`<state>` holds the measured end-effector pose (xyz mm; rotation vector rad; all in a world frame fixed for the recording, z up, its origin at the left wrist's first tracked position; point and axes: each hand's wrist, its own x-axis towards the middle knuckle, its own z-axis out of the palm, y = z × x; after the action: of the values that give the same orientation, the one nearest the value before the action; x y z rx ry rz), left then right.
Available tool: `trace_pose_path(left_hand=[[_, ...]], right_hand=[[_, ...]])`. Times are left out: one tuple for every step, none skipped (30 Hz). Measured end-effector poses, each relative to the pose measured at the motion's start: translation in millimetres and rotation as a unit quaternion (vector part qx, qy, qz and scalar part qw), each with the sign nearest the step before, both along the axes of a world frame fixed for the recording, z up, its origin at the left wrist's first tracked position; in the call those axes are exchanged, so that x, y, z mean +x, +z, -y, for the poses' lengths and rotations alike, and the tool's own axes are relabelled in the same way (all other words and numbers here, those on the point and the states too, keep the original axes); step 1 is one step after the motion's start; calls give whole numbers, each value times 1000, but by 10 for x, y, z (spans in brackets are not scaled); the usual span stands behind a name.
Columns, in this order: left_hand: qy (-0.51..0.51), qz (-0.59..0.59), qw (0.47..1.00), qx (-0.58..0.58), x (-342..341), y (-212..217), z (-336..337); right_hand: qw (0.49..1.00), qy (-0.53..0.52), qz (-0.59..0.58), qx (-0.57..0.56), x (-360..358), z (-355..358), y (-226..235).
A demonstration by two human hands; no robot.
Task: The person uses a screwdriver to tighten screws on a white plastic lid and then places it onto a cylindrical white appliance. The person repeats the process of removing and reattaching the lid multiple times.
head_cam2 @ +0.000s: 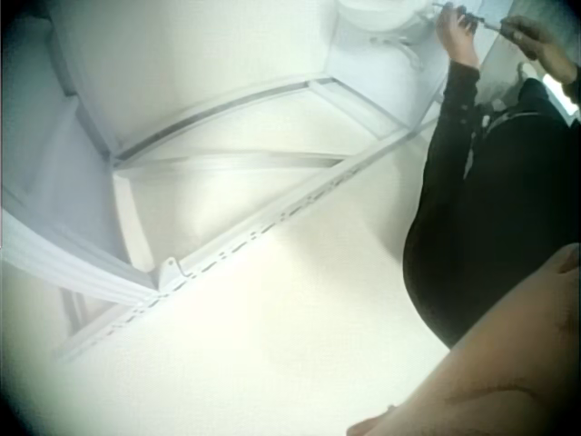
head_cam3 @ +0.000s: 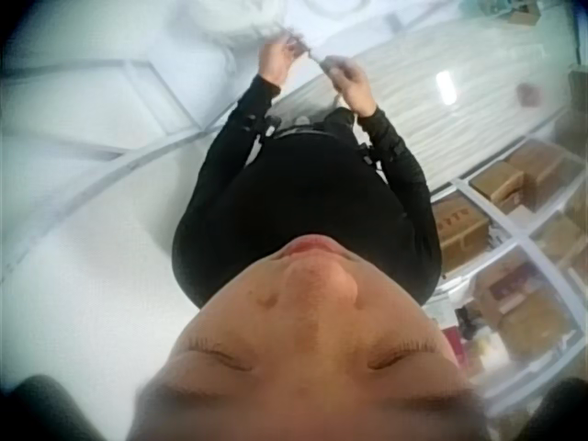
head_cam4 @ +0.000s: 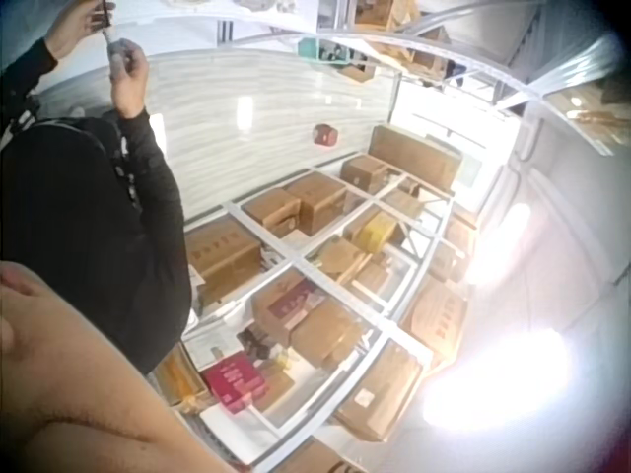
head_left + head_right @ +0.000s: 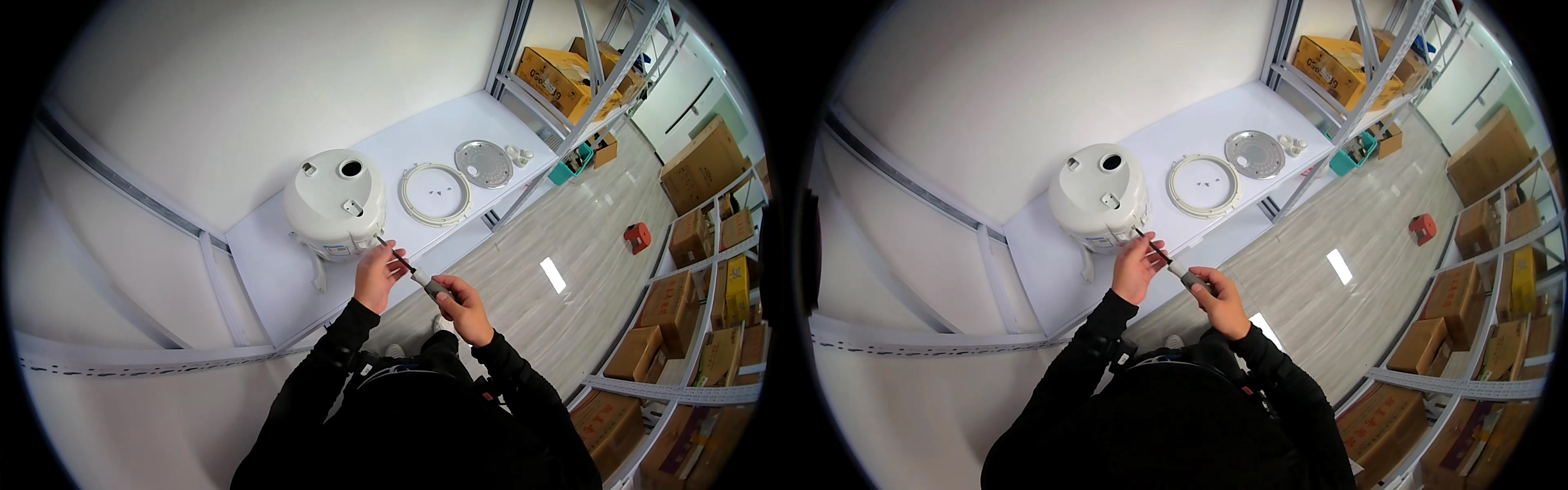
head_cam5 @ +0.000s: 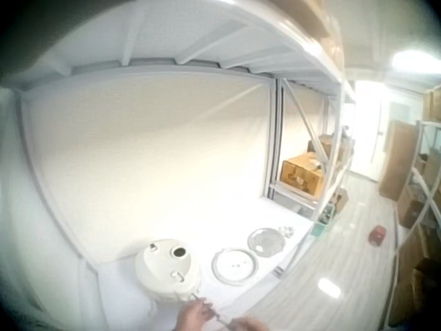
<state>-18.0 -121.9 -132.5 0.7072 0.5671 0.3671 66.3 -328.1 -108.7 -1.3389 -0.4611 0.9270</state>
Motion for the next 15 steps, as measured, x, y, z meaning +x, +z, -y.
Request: trace_pose_path(left_hand=[[25,-6,1000,-11,3,-22,-42],[32,-3,999,-18,9,-24,-76],[38,0,999,-26,15,-26,-106],[44,3,998,-33,27,-31,-124],[52,7,998,-39,41,-5,-115],[60,12,997,-46,58,19,-95],[67,16,996,-52,73,43,-74],[75,25,996,-44,84,24,-67],[82,34,995,-35,98,4,-62],[90,43,995,-27,105,-14,-62],[94,40,995,-24,115,-10,-59],[98,37,994,-20,125,-6,-59],[103,35,994,-17,131,-2,-59],[97,33,995,-17,131,12,-59],[93,31,995,-17,121,25,-59]], right_hand=[[1000,-1,0,1,0,5,-2],[1000,-2,-2,4,0,9,2],[1000,-4,-4,6,0,13,11],[1000,-6,-6,8,3,15,17],[1000,-8,-13,9,7,27,18],[1000,-10,-20,9,15,44,19],[1000,-12,-27,9,19,56,20],[1000,-11,-24,9,18,57,30],[1000,-9,-22,9,15,59,42],[1000,-7,-20,10,14,59,50],[1000,-5,-22,8,21,68,39],[1000,-2,-23,6,33,77,19],[1000,1,-25,4,46,88,8],[1000,4,-23,0,60,104,15],[1000,7,-20,-4,78,123,25]])
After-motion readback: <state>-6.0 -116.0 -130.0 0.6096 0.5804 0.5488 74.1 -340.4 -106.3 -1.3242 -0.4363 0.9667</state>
